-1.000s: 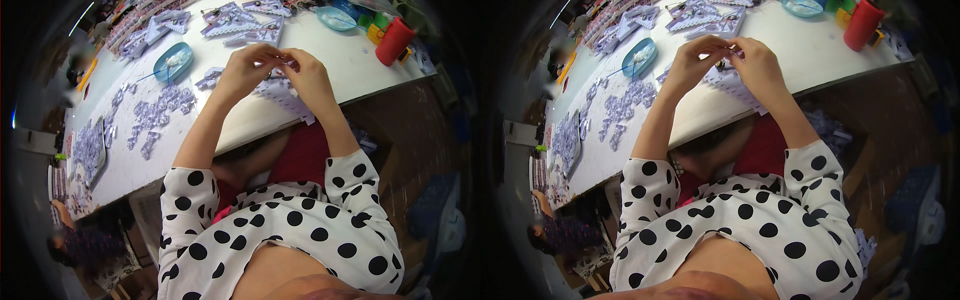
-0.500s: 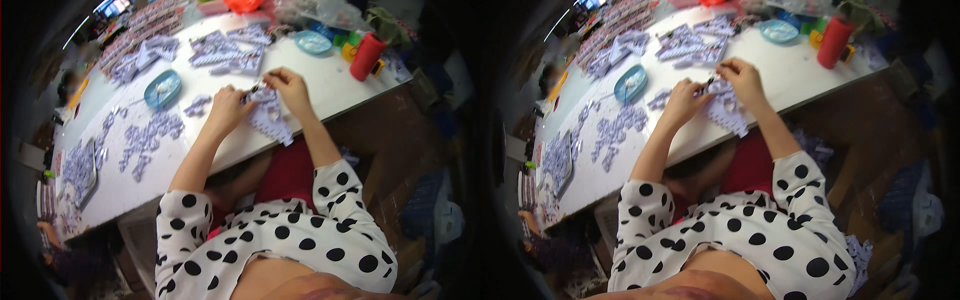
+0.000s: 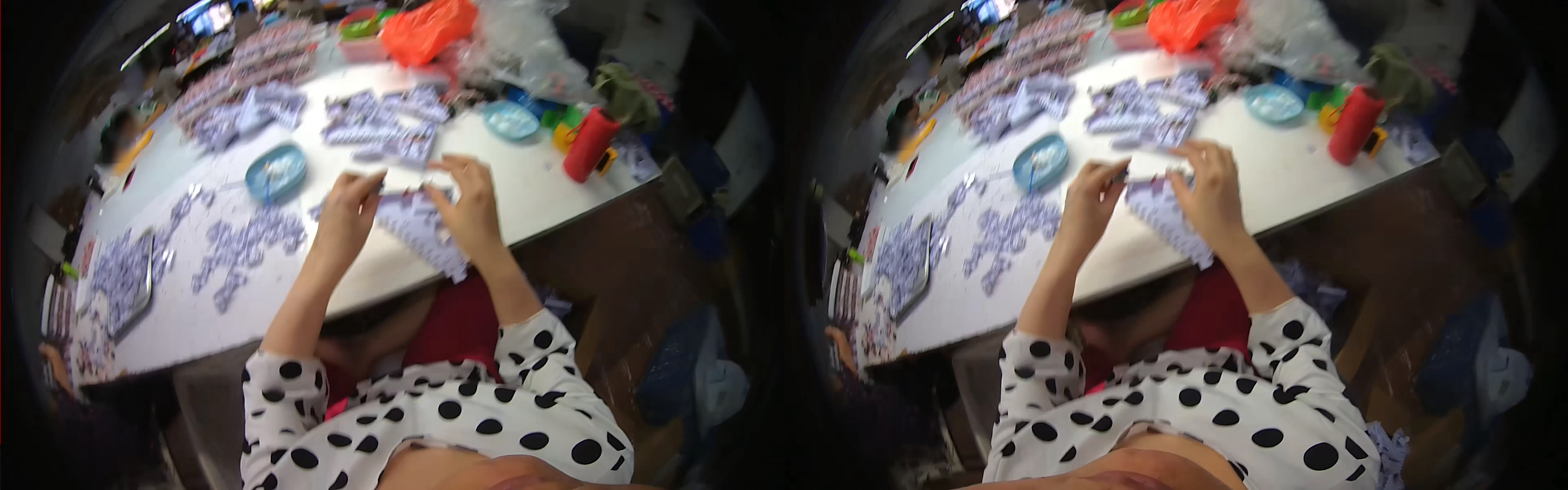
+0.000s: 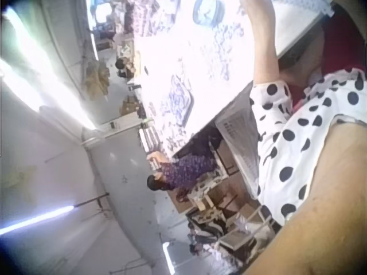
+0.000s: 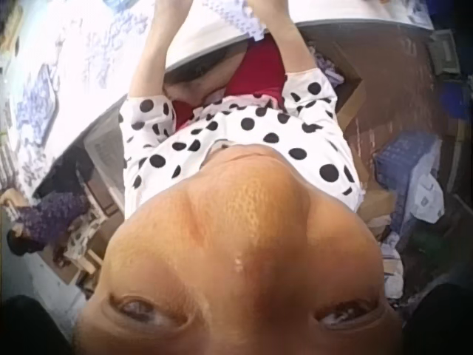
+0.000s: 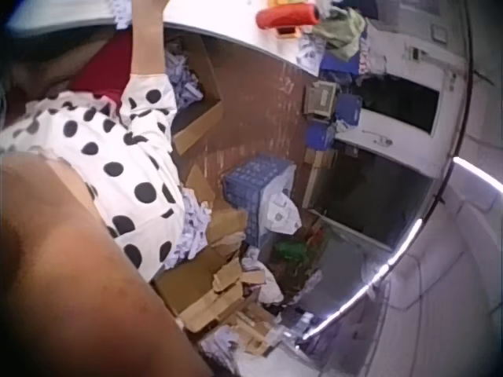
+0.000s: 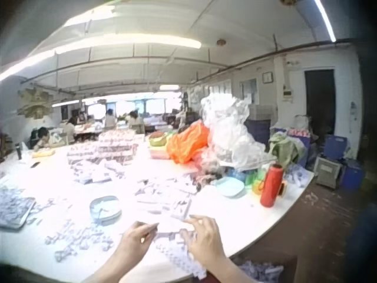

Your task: The person assembles small plastic toy parts by hand at a factory workstation.

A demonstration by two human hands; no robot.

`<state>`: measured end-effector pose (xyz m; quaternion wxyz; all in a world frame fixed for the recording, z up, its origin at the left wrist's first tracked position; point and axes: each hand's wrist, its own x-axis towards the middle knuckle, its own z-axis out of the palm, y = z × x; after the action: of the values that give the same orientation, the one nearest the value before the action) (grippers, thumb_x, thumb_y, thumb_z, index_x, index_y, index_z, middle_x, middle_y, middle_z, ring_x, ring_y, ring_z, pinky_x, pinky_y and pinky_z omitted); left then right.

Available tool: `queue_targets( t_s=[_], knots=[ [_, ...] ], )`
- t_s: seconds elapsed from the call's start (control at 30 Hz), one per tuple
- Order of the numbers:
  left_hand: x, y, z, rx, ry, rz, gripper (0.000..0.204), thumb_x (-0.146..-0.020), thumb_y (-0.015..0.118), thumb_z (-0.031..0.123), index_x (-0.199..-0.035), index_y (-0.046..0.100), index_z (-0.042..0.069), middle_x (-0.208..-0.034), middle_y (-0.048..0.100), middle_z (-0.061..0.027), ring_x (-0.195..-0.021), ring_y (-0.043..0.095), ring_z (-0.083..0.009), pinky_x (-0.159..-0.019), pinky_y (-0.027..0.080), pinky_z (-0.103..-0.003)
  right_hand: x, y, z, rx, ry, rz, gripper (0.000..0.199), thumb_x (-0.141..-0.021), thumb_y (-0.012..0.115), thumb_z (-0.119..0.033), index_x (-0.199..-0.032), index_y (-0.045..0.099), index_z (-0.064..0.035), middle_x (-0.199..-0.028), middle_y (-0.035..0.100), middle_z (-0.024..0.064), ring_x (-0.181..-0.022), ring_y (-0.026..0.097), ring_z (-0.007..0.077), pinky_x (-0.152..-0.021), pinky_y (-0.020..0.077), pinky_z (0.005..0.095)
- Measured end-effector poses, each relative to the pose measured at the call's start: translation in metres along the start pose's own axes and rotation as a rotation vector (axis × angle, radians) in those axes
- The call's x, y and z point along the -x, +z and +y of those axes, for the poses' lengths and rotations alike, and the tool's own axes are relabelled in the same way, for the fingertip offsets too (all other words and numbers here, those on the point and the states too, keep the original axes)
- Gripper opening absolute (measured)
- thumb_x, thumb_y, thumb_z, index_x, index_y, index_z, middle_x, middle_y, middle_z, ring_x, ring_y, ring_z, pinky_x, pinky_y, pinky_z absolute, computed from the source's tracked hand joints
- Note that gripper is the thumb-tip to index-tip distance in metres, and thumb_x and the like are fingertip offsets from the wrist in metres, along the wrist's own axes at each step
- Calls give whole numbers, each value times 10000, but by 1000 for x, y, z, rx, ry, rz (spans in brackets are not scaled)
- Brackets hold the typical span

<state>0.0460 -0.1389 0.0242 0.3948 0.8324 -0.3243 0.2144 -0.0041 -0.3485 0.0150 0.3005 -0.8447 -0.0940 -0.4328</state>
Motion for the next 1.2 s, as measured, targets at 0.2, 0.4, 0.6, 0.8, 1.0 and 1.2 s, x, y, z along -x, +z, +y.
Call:
queue_targets(
  t_s=[0.2,0.4,0.6,0.8,1.0,1.2],
  knots=[
    [-3,-13,-7,629,-482,-144,345,-951,690,61,-1267,649,-72,-1072,744,-152,-985,731,-205,-891,582,-289,-14,21,-25,-258,88,-241,252,-893,712,-135,-1136,743,-80,-1018,725,137,-1005,630,316,-884,514,414],
    [16,-11,-9,768,-573,-85,324,-967,672,62,-1255,650,-85,-1119,724,-171,-978,735,-236,-918,589,-301,0,39,-25,-295,193,-343,301,-873,745,-233,-1135,767,-87,-982,725,165,-940,653,312,-857,518,403],
    [38,-12,0,620,-481,-10,302,-963,658,8,-1253,657,-77,-1103,729,-158,-986,730,-220,-907,588,-294,6,33,-40,-370,245,-384,331,-836,754,-222,-1141,770,-93,-918,717,146,-915,656,296,-841,519,386],
    [64,5,13,450,-363,127,271,-959,648,-35,-1228,668,-57,-1062,737,-110,-957,711,-147,-866,563,-256,20,37,-43,-361,210,-351,287,-813,712,-158,-1078,772,-68,-928,715,136,-966,638,284,-892,502,379],
    [82,0,12,675,-506,119,296,-975,625,-26,-1267,634,-73,-1128,722,-138,-1025,704,-169,-925,559,-270,24,30,-47,-474,290,-513,289,-868,709,-79,-1151,762,-86,-940,675,114,-929,632,242,-814,524,343],
    [75,-30,-3,543,-477,-84,349,-938,694,27,-1284,653,6,-1122,725,-105,-973,700,-140,-872,561,-266,35,32,-38,-475,228,-471,321,-830,729,-18,-1141,765,-86,-922,680,92,-902,620,227,-745,516,334]
  ],
)
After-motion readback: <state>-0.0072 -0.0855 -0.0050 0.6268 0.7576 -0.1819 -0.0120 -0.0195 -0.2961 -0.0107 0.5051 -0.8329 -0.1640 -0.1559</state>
